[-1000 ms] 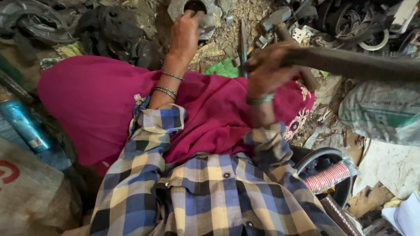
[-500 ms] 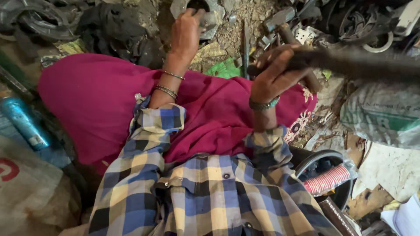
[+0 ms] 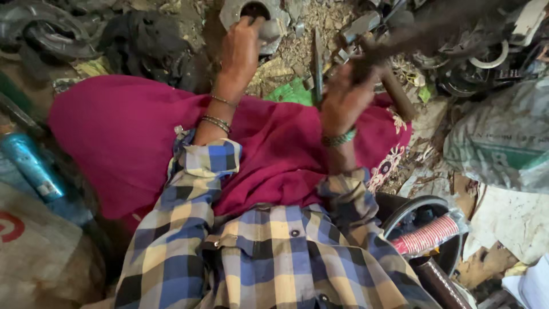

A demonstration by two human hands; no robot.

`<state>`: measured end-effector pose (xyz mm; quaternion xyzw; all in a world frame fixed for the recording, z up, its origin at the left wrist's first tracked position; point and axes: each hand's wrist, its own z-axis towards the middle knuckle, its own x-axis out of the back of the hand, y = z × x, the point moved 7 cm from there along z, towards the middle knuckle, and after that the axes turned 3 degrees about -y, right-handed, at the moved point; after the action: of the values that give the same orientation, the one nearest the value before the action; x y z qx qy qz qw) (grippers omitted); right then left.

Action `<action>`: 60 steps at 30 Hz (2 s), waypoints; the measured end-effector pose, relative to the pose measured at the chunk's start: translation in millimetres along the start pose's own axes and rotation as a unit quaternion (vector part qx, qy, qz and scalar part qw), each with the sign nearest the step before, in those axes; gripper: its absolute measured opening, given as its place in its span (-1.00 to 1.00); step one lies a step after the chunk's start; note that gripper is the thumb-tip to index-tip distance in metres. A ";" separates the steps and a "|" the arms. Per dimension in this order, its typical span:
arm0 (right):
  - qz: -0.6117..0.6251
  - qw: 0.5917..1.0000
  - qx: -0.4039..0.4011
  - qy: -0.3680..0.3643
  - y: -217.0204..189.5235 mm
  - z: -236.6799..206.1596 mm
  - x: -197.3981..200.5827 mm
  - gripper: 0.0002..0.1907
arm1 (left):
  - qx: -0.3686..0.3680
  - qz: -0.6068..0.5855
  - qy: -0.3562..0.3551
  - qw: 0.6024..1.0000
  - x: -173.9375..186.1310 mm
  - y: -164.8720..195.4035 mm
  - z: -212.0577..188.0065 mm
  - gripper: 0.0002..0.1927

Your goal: The person sits on the floor and uses a hammer and chisel to repeatedly strike a metal part, likely to remove or reshape it. The person holds the part with one hand and strikes it with the other, adjusting the position occasionally.

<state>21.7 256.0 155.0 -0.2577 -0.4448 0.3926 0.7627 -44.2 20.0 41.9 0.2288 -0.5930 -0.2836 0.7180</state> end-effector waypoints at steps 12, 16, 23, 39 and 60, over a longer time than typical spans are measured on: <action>-0.270 0.878 -0.296 -0.262 92.2 -75.8 -50.0 -0.57 | -0.005 0.043 -0.006 0.999 6.1 7.9 1.7 -0.69; 0.050 0.954 -0.296 0.010 51.9 -35.4 5.7 -0.55 | 0.019 -0.043 -0.020 0.999 5.9 4.1 -1.2 -0.73; 0.009 0.997 -0.076 0.004 48.2 -52.5 -24.2 -0.78 | 0.014 -0.035 -0.011 0.999 2.7 2.8 -0.4 -0.76; 0.075 0.986 -0.110 0.104 37.2 -30.6 -7.9 -0.83 | 0.004 -0.012 0.010 1.000 7.3 1.1 -2.1 -0.64; -0.309 0.888 -0.187 -0.286 93.0 -81.8 -63.0 -0.59 | 0.091 -0.085 -0.059 0.991 -5.3 -8.8 -1.3 -0.75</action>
<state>40.7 252.3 17.4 -0.1221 -0.7659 0.1035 0.6227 -44.9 17.1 32.0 0.3253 -0.6358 -0.3013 0.6318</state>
